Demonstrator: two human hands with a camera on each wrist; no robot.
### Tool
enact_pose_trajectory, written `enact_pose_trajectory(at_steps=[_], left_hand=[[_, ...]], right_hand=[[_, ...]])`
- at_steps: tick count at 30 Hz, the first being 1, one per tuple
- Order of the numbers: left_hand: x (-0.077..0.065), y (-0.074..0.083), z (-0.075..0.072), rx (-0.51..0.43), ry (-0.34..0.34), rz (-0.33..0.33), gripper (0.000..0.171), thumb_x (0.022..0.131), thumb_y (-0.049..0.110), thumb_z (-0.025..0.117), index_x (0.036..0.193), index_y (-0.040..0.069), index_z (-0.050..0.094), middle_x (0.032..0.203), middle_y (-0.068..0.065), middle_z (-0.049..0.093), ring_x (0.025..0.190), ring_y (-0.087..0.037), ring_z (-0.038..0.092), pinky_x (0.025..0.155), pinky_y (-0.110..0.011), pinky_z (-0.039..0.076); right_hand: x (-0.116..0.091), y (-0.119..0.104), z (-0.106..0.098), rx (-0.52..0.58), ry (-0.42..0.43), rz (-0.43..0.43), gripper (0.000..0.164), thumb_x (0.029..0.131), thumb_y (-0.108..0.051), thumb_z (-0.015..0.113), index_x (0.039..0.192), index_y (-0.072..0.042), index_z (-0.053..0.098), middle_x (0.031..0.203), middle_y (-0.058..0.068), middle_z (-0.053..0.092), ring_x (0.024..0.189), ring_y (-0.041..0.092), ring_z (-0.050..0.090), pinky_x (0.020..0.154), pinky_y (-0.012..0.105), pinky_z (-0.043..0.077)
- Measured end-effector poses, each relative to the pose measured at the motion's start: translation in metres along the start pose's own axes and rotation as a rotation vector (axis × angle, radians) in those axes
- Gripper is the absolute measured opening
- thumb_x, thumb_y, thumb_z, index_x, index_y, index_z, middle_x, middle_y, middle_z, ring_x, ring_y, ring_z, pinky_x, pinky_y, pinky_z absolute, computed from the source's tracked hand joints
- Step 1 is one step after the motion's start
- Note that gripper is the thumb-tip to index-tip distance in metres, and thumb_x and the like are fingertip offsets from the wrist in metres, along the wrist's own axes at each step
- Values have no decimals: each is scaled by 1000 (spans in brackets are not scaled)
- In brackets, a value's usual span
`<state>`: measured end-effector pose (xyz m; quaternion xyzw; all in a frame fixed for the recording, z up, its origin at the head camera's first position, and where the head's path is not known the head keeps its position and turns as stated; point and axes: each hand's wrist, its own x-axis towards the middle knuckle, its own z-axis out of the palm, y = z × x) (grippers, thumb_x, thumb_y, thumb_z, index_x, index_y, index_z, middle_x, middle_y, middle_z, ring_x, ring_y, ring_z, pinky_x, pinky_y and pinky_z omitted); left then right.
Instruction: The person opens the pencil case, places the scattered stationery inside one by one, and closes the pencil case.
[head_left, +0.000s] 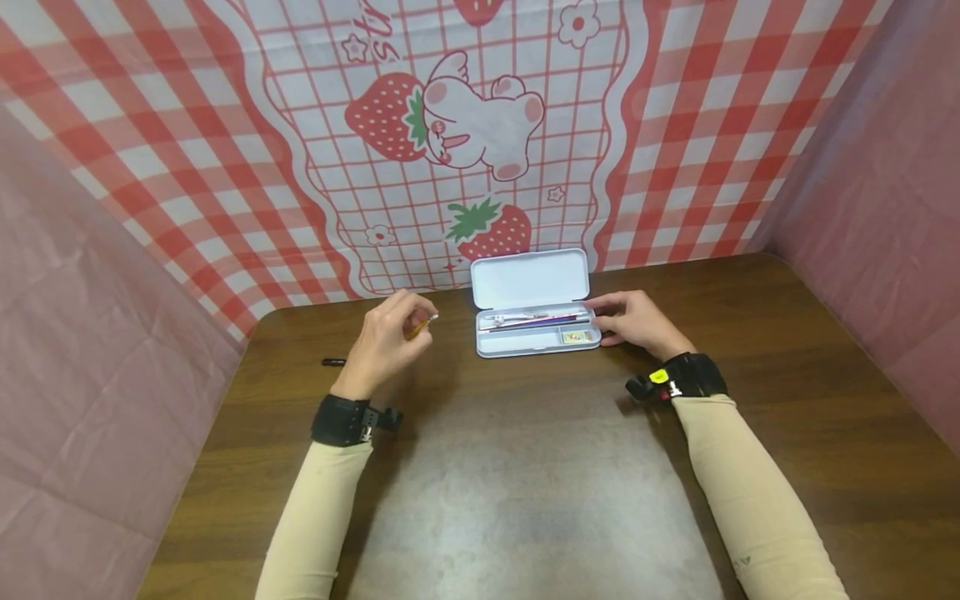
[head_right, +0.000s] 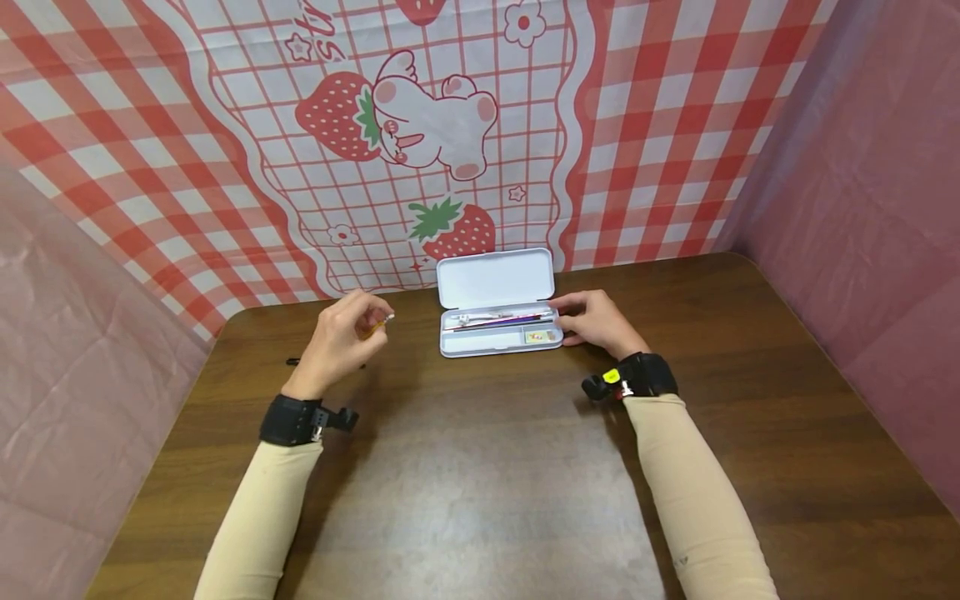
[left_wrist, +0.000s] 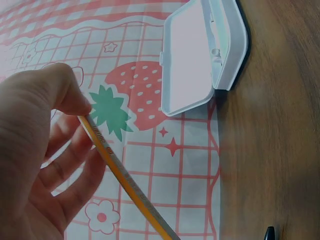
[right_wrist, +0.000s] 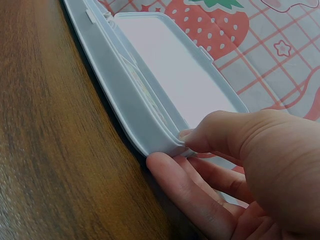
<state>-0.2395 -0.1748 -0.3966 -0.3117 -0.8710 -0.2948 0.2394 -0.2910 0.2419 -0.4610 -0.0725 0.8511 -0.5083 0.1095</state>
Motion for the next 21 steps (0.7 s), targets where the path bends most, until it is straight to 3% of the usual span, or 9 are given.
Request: enact_pose_trajectory(at_steps=[5,12,21], left_hand=[[1,1,3,-3,36,34,25,75,-6,68,96,7,68,83,-3,58,74,-17,54,61,-31,46],[6,2,6,-21,18,33,25,79,-2,68,101,9,70,89,-3,63,77,-14,55,65,-30,50],[29,14,11,-23,25,72,24,78,-3,68,100,7,72,89,-5,63,80,-16,57,68,-35,54]], right_hand=[[-2,-1,0,1,0,-9,41,93,-9,67,133,-4,63,130,26,57,86,24,66,64,27,63],[-2,-2,0,-1,-4,-17,40,93,-8,67,133,-4,64,132,25,57,86,24,65,64,27,63],[-2,-1,0,20,3,-10,41,92,-9,69,132,-3,64,127,27,58,82,20,66,63,28,63]])
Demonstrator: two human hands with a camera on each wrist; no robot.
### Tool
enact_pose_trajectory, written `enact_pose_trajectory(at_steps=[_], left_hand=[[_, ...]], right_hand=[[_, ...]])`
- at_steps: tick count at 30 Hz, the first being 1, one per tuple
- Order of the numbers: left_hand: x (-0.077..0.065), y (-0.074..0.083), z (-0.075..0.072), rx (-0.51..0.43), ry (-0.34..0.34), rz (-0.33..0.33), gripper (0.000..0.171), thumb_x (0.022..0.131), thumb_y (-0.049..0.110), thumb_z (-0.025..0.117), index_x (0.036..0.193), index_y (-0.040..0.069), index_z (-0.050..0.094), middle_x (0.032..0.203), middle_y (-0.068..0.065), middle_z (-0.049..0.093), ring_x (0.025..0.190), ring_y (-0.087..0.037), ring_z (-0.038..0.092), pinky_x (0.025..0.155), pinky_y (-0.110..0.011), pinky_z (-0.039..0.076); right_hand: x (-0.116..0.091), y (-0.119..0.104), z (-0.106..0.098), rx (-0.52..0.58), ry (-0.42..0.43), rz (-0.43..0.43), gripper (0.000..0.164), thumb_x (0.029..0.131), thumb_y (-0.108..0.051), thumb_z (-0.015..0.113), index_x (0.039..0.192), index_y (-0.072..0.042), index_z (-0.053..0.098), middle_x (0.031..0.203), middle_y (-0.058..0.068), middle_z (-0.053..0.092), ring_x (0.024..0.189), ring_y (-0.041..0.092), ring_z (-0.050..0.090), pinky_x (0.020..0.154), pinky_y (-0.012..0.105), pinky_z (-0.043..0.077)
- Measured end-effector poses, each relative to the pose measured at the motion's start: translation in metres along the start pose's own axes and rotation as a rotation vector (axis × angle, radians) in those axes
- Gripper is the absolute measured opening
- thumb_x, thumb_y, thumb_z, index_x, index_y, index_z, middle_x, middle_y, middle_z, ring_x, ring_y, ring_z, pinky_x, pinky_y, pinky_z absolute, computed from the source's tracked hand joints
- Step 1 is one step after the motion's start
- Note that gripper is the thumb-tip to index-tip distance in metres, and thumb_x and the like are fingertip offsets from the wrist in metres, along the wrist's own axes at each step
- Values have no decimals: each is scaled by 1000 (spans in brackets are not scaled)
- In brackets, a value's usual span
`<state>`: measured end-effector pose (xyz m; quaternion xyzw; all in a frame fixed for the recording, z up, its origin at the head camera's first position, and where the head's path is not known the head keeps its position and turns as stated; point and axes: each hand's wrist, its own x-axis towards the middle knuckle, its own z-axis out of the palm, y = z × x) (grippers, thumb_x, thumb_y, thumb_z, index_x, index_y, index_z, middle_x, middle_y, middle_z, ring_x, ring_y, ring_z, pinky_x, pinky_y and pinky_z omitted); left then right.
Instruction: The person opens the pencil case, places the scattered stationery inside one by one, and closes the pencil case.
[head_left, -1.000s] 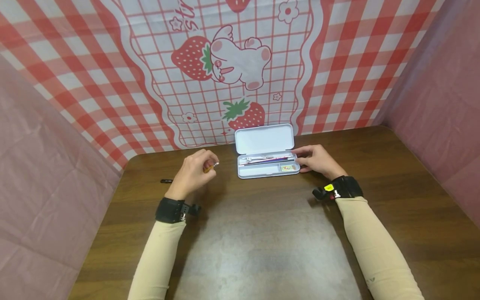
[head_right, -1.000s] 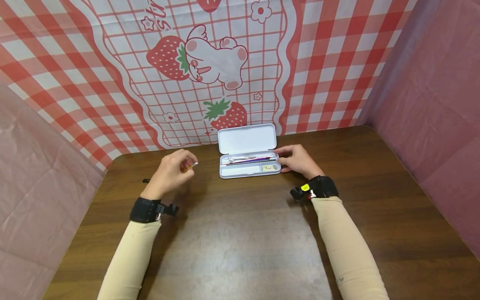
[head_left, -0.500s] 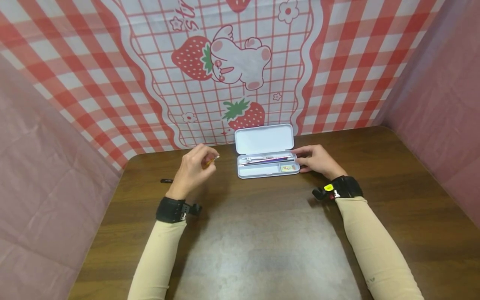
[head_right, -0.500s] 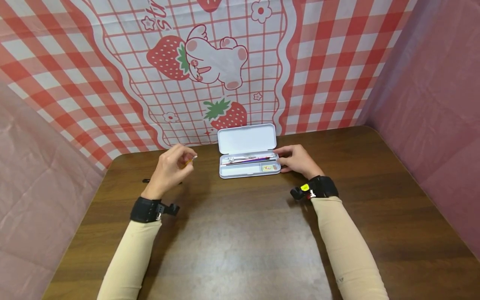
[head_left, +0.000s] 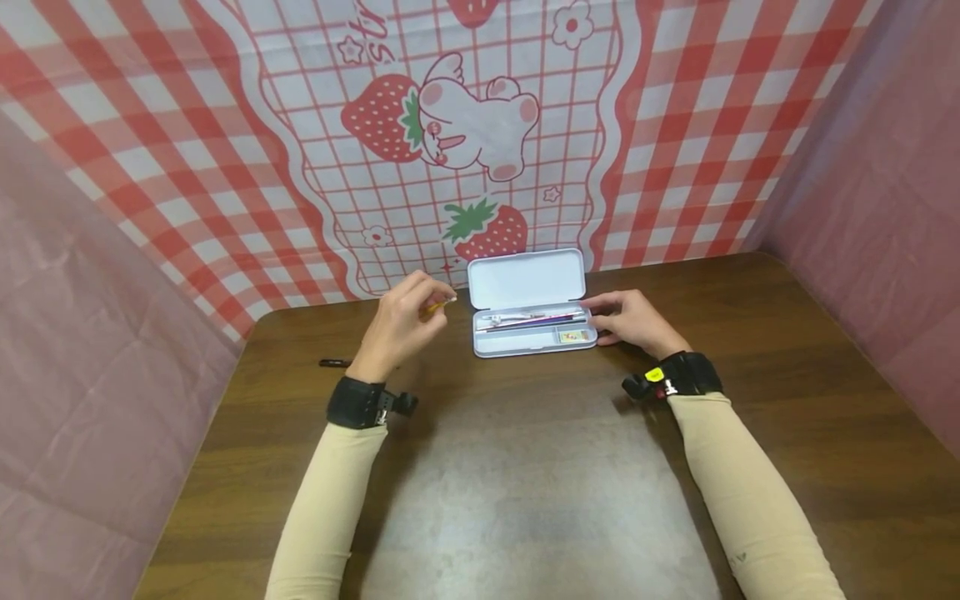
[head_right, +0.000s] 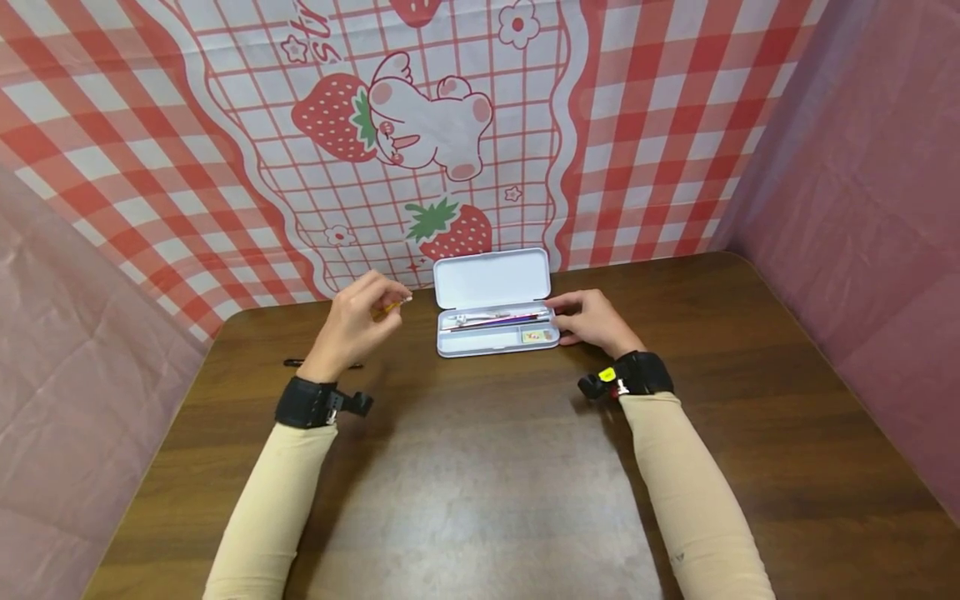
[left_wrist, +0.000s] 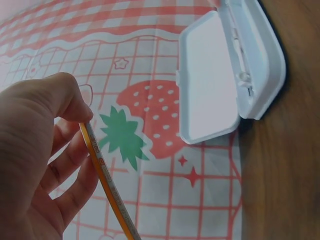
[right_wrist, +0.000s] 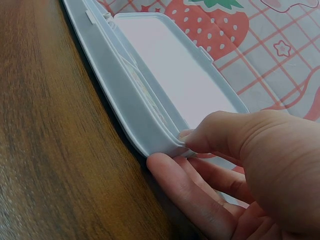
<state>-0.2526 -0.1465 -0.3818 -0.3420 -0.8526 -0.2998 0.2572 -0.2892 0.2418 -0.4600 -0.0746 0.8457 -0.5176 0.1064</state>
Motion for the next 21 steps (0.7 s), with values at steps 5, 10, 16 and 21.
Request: enact_pose_trajectory(at_steps=[5,10,16,21], left_hand=[[13,3,6,35,-16,-14,24,79,-1,68,100,9,72,91,-4,63,84,-16,57,72,-34,54],[18,3,23,61,-59,-14,24,78,-1,67,99,9,72,92,-3,64,86,-16,58,74,-32,55],[19,5,46,83,-103,-10,23,79,-1,68,99,10,73,92,-4,64,88,-17,59,74,-32,55],[23,8,62,101,-138,-27,23,82,0,70,101,12,75,95,-3,65,91,-17,58,78,-32,54]], right_hand=[[0,-1,1,0,6,6,41,92,-7,69,132,-4,65,127,25,58,81,21,66,62,27,63],[0,0,2,7,4,-1,40,92,-6,68,131,-3,65,126,26,59,80,20,66,62,27,62],[0,0,2,1,-2,-13,40,92,-5,67,132,-2,64,128,27,57,79,18,66,62,27,63],[-1,-1,1,-19,-4,-14,40,93,-6,66,133,-3,63,129,27,57,82,20,66,63,27,63]])
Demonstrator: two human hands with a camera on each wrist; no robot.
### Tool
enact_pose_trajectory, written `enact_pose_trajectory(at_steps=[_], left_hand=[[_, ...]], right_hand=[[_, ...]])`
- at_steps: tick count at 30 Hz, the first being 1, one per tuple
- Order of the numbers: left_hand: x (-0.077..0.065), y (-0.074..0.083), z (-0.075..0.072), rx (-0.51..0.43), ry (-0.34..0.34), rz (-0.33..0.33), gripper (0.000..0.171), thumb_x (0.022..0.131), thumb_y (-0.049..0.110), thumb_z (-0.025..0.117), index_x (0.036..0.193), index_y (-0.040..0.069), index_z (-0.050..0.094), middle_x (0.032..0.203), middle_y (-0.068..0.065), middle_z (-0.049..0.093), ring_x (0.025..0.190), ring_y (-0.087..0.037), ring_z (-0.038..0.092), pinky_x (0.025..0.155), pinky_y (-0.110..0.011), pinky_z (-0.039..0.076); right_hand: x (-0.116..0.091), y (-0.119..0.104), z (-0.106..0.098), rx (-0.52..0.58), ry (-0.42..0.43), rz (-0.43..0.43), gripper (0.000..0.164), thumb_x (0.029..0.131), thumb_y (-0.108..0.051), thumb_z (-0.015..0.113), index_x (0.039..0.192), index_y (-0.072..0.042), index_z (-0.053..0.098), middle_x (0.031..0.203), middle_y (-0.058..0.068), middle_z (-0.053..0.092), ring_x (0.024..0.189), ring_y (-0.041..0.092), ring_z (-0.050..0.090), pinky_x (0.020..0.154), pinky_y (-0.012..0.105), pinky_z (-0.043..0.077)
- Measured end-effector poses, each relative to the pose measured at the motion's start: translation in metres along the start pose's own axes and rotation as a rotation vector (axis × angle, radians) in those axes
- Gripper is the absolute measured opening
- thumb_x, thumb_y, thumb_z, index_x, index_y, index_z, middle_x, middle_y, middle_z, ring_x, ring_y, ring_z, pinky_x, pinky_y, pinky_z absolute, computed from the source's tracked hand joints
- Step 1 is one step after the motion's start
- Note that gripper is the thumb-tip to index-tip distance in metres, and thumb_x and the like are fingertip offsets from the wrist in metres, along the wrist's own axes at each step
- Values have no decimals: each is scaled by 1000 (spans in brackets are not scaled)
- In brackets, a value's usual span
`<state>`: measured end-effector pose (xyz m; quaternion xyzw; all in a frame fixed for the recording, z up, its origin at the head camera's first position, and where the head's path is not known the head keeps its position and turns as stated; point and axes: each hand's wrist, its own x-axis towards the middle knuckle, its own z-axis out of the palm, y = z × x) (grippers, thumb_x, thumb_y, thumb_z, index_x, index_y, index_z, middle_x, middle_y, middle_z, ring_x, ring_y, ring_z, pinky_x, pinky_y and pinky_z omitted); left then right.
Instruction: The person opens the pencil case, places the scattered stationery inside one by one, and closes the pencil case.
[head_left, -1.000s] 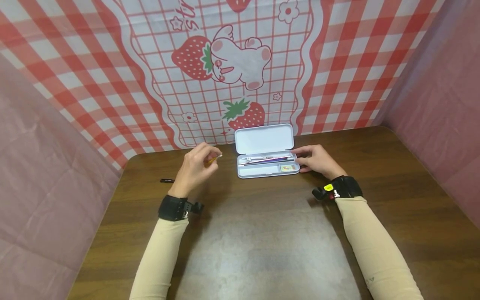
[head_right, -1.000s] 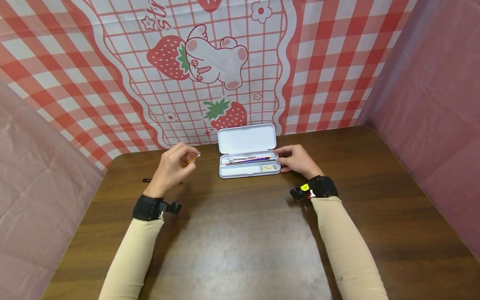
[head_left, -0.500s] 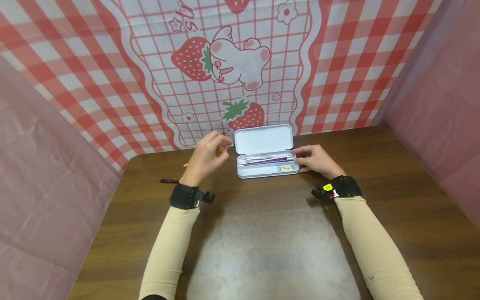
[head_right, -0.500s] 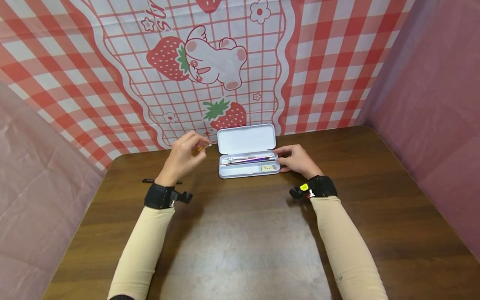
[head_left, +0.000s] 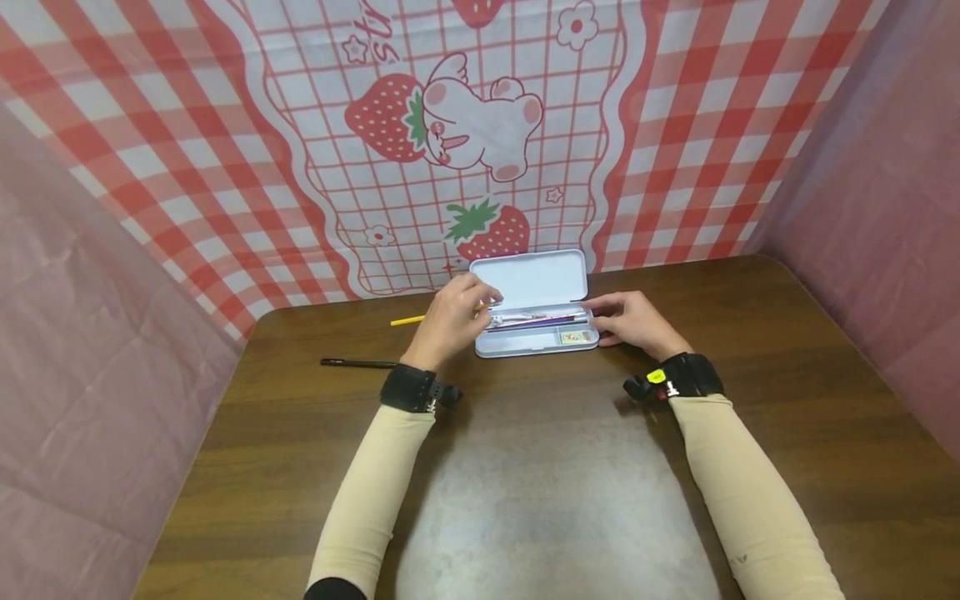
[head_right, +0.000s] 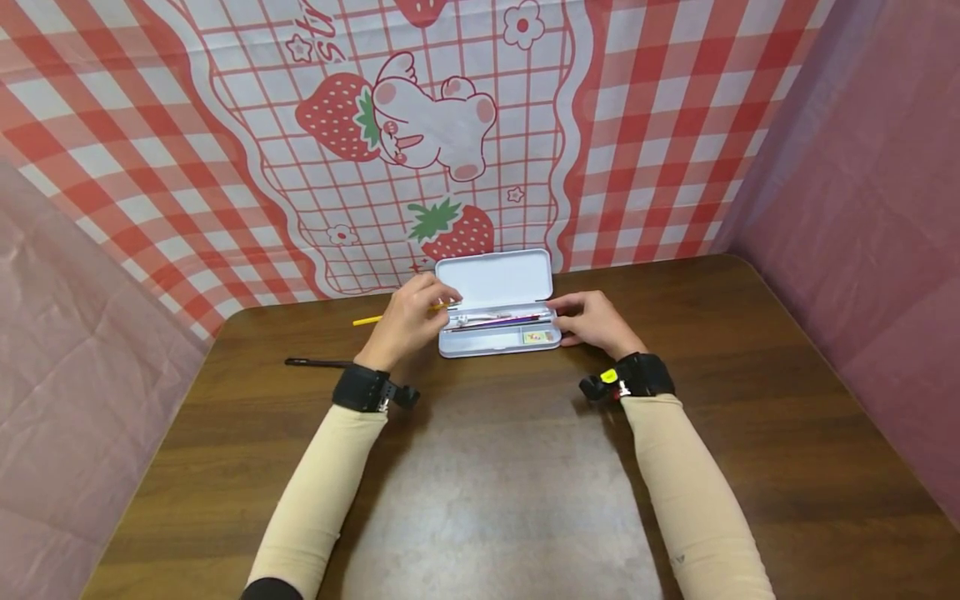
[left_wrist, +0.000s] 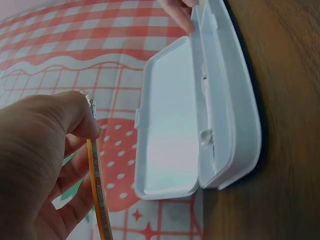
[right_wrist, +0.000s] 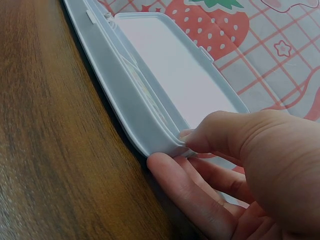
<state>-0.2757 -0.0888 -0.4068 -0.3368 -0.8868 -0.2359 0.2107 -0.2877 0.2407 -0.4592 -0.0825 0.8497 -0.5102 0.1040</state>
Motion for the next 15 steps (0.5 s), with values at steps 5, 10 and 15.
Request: enact_pose_trajectory(at_steps=[5,10,15], left_hand=[[7,5,13,-9,-35,-16,24,82,0,73,103,12,75,95,-3,65,93,-17,58,81,-33,54],[12,8,25,-12,-73,-40,22,84,3,72,104,13,75,95,-2,65,93,-17,59,82,-34,54],[18,11,36,-10,-98,-55,22,86,4,71,105,13,76,95,-2,66,94,-17,59,83,-33,54]], right_hand=[[0,0,-1,4,1,1,40,93,-6,66,132,-3,64,127,26,58,82,21,66,63,27,63],[1,0,0,9,3,-3,40,92,-5,66,132,-3,64,125,26,58,81,21,66,62,27,63],[0,0,0,12,7,-4,39,92,-4,66,131,-1,64,125,27,58,80,19,66,62,27,63]])
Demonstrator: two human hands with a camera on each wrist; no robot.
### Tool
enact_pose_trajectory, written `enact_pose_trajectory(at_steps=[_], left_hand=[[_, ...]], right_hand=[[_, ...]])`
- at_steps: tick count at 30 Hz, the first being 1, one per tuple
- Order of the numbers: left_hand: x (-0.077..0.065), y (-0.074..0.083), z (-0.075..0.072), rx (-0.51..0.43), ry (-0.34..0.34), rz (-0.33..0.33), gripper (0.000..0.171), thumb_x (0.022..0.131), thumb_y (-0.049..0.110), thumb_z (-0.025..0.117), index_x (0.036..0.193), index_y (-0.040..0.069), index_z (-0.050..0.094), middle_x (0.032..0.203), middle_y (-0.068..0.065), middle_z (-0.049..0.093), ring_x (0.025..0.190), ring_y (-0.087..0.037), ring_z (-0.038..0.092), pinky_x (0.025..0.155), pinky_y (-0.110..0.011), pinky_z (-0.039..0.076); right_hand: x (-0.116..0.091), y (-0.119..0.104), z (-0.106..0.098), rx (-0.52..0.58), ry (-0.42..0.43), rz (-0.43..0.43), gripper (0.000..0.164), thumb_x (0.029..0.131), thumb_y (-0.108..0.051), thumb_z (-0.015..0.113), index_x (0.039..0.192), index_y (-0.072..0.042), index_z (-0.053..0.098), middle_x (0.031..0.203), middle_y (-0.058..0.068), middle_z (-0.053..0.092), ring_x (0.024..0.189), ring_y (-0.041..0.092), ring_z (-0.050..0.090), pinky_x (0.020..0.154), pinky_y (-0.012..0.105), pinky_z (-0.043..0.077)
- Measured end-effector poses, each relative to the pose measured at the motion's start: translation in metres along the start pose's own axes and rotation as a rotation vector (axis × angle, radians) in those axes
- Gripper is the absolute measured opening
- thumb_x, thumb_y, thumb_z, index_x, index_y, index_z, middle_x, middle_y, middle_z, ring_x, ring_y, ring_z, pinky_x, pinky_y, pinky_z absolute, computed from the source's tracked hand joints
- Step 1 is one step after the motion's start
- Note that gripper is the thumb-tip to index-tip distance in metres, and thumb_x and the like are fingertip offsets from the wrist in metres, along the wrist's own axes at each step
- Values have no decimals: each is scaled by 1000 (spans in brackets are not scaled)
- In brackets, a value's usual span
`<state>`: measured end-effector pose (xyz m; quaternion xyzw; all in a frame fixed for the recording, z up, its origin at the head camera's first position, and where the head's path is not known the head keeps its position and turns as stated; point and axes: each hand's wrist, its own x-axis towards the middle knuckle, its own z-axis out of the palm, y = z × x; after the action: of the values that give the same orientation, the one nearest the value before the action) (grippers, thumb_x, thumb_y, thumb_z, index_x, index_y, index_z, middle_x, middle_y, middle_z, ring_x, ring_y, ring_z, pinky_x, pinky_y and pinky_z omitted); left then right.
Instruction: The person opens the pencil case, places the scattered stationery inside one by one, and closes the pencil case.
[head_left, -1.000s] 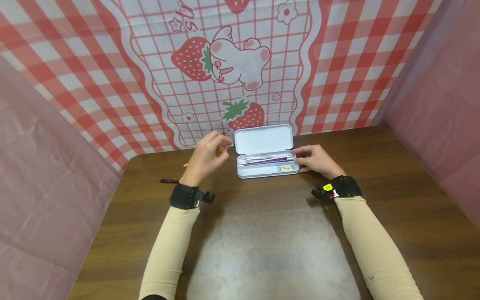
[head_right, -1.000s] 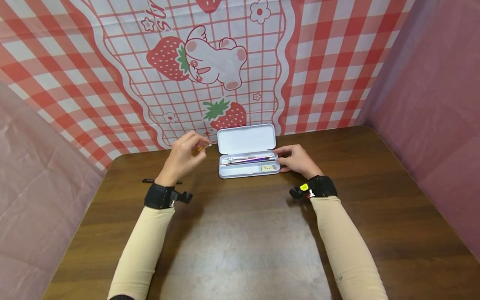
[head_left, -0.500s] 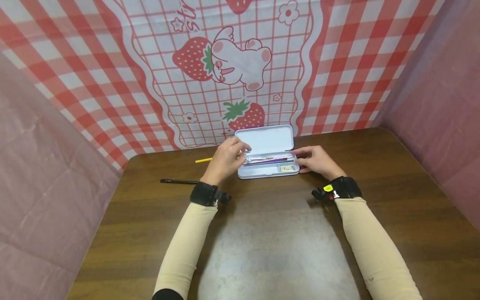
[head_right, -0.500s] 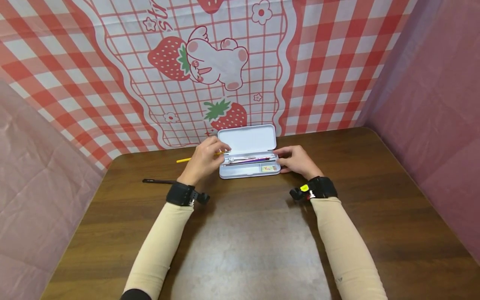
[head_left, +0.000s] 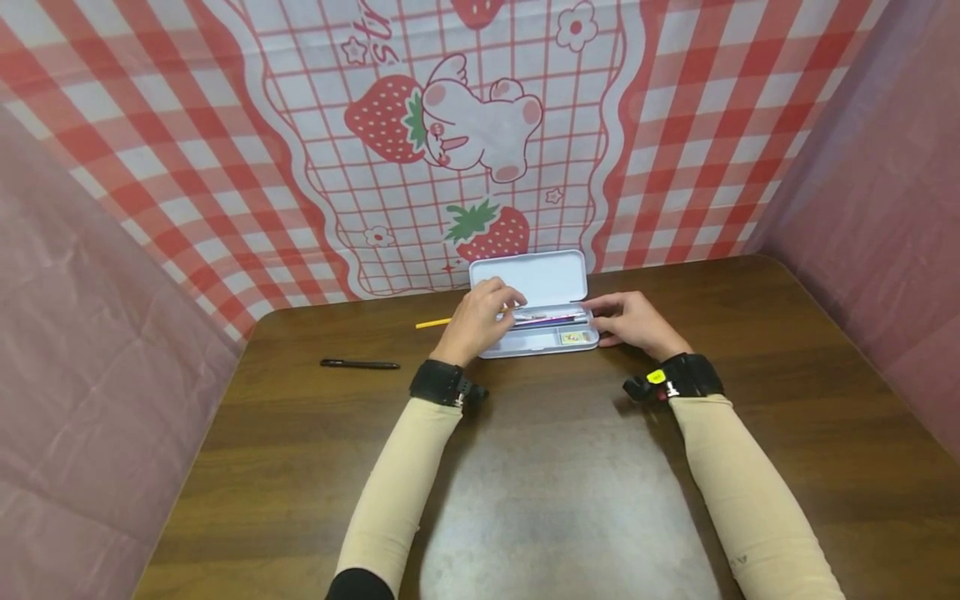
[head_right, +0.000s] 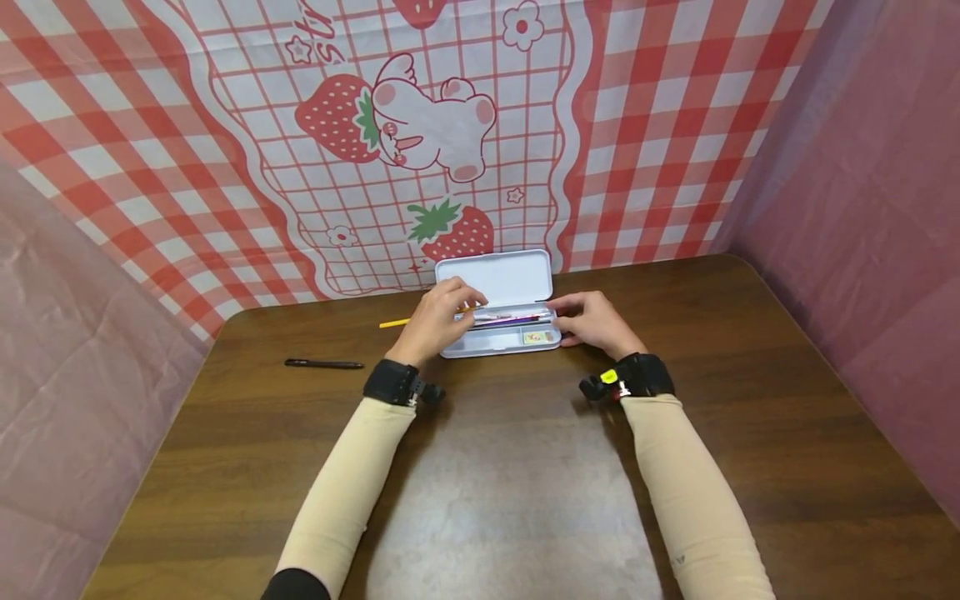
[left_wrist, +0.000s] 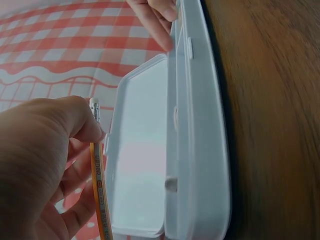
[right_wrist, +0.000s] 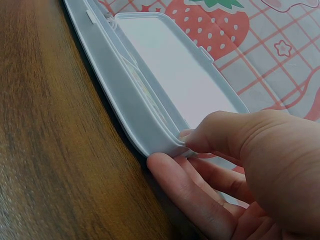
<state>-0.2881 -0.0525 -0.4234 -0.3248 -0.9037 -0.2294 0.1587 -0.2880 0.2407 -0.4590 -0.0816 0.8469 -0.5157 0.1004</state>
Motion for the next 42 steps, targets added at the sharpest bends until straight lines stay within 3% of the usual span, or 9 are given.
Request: enact_pose_trajectory(at_steps=[13,25,42], left_hand=[[15,10,25,58,-101,-38,22,90,10,69,109,17,76,99,-1,67,98,-17,60,86,-31,53],[27,26,35,118,-157,-14,27,93,8,64,116,17,75,103,-1,67,100,-18,59,90,-31,52],[38,42,50,129,-171,10,29,93,6,64,117,18,74,106,-2,69,101,-17,61,92,-30,52]], right_hand=[[2,4,0,-21,-17,7,40,93,-8,66,133,-3,63,125,26,57,84,24,66,64,29,63],[2,3,-1,-7,-8,10,40,93,-8,66,133,-2,63,126,27,58,81,20,67,63,28,63],[4,3,1,6,1,3,39,93,-5,66,131,-1,63,125,26,59,78,17,68,62,28,63]])
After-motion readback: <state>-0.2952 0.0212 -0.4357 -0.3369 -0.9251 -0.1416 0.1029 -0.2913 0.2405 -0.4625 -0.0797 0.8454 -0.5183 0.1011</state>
